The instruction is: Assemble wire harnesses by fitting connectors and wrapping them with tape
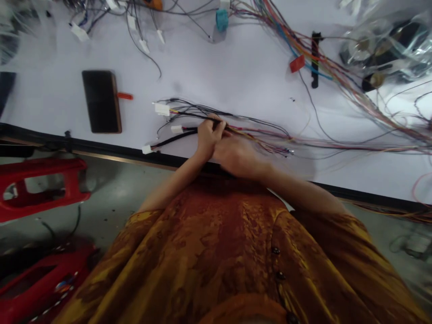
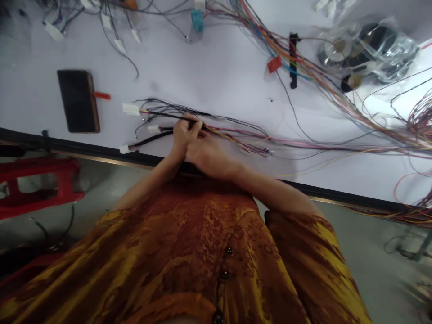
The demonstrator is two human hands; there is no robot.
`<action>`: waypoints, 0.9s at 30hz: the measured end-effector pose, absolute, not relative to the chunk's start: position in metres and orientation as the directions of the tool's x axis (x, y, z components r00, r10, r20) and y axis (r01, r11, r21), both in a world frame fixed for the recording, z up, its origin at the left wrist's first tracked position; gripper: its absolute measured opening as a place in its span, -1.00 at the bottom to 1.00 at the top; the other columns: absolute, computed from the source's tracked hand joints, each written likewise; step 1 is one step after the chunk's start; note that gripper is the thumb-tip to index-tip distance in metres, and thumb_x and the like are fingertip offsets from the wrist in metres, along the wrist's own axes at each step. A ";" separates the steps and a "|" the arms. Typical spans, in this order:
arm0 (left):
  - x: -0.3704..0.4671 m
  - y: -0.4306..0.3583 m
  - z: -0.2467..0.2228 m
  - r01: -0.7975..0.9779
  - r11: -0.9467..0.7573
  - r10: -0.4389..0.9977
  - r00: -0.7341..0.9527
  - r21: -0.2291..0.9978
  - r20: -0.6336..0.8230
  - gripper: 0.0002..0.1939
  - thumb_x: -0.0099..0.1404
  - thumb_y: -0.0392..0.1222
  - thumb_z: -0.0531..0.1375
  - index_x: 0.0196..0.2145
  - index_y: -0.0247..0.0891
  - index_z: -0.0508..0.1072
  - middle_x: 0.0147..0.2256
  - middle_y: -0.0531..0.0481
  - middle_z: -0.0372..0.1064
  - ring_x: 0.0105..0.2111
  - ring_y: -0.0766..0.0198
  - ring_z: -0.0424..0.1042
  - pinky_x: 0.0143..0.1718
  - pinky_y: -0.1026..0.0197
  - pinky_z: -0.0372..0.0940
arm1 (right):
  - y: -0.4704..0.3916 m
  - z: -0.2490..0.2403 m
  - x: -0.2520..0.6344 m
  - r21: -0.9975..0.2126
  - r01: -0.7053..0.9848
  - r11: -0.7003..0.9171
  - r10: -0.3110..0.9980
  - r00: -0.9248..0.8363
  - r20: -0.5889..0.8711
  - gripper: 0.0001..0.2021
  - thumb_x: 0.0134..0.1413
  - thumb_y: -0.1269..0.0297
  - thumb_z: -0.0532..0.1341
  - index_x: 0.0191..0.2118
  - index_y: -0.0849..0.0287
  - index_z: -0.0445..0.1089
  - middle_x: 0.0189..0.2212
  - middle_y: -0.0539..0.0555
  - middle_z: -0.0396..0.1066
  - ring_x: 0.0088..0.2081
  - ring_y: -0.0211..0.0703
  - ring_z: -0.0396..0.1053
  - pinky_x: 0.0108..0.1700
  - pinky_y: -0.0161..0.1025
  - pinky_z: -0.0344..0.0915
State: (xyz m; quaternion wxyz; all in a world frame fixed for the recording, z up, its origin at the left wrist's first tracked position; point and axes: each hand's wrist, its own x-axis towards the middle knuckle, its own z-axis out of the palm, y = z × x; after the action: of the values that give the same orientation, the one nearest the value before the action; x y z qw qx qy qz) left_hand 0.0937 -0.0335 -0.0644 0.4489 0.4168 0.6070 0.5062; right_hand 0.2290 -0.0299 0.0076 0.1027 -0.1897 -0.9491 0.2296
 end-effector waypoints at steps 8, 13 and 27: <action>0.083 -0.043 -0.056 -0.096 0.160 0.987 0.002 0.982 -0.161 -0.67 0.31 0.08 0.29 -0.17 -0.23 0.48 -0.34 -0.07 0.55 -0.40 0.21 0.60 -0.35 0.15 0.52 | 0.073 -0.021 0.275 -0.626 0.602 0.496 0.864 -0.414 0.286 -0.70 0.30 -0.01 0.19 -0.37 0.06 0.26 -0.36 0.14 0.35 -0.06 0.04 0.37 0.03 0.13 0.41; 0.091 -0.045 -0.049 -0.043 0.151 0.979 -0.128 0.988 -0.156 -0.68 0.33 0.04 0.26 -0.45 -0.24 0.44 -0.56 0.03 0.46 -0.60 0.33 0.44 -0.52 0.27 0.41 | 0.060 -0.025 0.273 -0.663 0.539 0.520 0.832 -0.495 0.250 -0.83 0.23 0.13 0.29 -0.24 0.08 0.34 -0.24 0.16 0.41 -0.05 0.03 0.32 -0.03 0.04 0.36; 0.053 -0.099 -0.009 0.813 -0.120 0.990 0.052 0.570 0.133 -0.69 0.46 -0.15 0.11 0.07 -0.30 0.47 0.10 -0.25 0.47 0.13 0.00 0.39 0.23 -0.09 0.23 | -0.005 -0.038 0.256 -0.669 0.421 0.612 0.716 -0.654 0.244 -0.80 0.36 0.26 0.14 -0.23 0.15 0.50 -0.29 0.11 0.48 -0.19 -0.07 0.39 -0.05 -0.06 0.36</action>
State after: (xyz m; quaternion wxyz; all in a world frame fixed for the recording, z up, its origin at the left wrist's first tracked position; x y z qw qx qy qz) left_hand 0.0526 -0.0991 -0.0091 0.1746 0.7040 0.6401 0.2533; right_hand 0.2557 -0.0054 -0.0378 0.2534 -0.3302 -0.8614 0.2913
